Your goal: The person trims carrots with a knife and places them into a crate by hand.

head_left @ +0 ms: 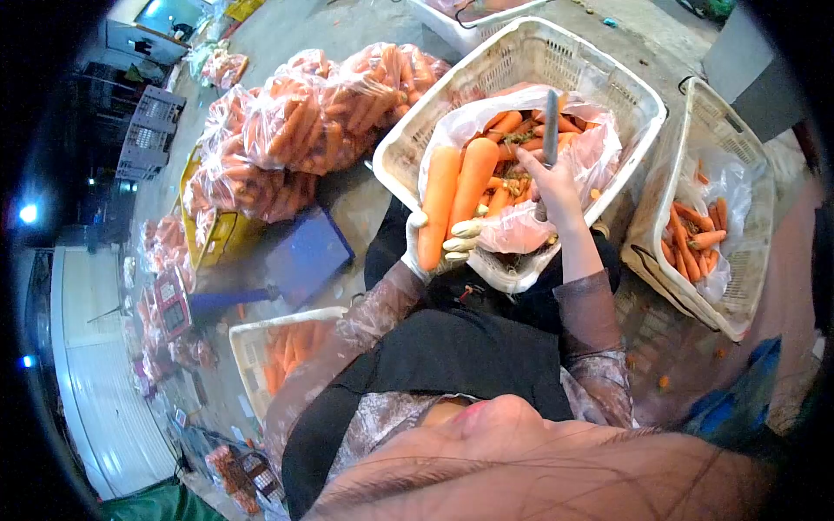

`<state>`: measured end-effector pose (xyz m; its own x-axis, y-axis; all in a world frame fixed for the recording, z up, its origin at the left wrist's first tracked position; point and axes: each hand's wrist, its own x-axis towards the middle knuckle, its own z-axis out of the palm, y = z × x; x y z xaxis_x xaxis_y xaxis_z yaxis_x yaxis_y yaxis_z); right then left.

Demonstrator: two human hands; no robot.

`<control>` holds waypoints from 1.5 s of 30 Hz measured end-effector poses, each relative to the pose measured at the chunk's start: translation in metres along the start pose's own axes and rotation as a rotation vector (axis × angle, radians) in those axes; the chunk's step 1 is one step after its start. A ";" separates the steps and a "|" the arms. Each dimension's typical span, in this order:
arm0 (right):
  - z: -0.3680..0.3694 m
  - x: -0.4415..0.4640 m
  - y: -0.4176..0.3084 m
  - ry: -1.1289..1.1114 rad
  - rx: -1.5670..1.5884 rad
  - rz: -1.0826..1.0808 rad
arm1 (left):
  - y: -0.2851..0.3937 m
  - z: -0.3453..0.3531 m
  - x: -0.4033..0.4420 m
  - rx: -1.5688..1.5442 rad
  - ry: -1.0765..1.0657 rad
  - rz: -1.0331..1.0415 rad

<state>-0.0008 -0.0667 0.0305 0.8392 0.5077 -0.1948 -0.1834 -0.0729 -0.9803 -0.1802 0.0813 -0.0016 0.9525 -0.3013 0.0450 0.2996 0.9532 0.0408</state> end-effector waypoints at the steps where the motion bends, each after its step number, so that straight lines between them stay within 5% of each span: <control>1: 0.004 -0.002 -0.004 -0.084 0.157 0.069 | -0.002 -0.001 0.001 -0.012 0.002 0.009; 5: 0.020 0.005 0.026 -0.274 0.341 0.226 | -0.016 0.006 0.012 -0.118 -0.037 -0.057; 7: 0.022 0.003 0.025 -0.274 0.355 0.268 | -0.024 0.026 0.016 0.067 0.432 0.084; 15: 0.026 0.002 0.014 -0.147 -0.156 0.206 | -0.015 0.005 0.033 -0.333 0.336 0.154; 17: 0.027 0.005 0.020 0.236 -0.489 -0.350 | -0.014 0.022 0.043 -0.213 0.397 0.268; 23: 0.016 -0.018 0.002 0.185 -0.758 -0.947 | 0.017 0.036 0.055 -0.156 0.648 0.509; 24: 0.019 -0.019 0.005 0.172 -0.791 -0.941 | 0.031 -0.001 0.046 -0.078 0.431 0.385; 25: 0.022 -0.021 0.009 0.158 -0.824 -0.929 | 0.029 0.006 0.050 -0.072 0.429 0.383; 27: 0.026 -0.020 0.011 0.177 -0.866 -0.919 | 0.018 0.018 0.061 -0.124 0.664 0.540; 33: 0.026 -0.021 0.013 0.111 -0.949 -0.879 | 0.008 0.024 0.060 -0.130 0.639 0.457; 35: 0.025 -0.022 0.013 0.103 -0.956 -0.883 | 0.012 0.009 0.059 -0.095 0.488 0.435; 39: 0.026 -0.020 0.018 0.098 -1.003 -0.908 | 0.006 0.033 0.064 -0.050 0.532 0.448; 41: 0.026 -0.020 0.018 0.117 -1.010 -0.872 | 0.000 0.048 0.067 -0.106 0.716 0.499; 45: 0.028 -0.022 0.022 0.172 -1.011 -0.790 | 0.005 0.023 0.062 -0.152 0.616 0.484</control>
<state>-0.0376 -0.0555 0.0146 0.6107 0.5996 0.5173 0.7918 -0.4564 -0.4058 -0.1211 0.0664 0.0246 0.8244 0.1727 -0.5390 -0.1929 0.9810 0.0192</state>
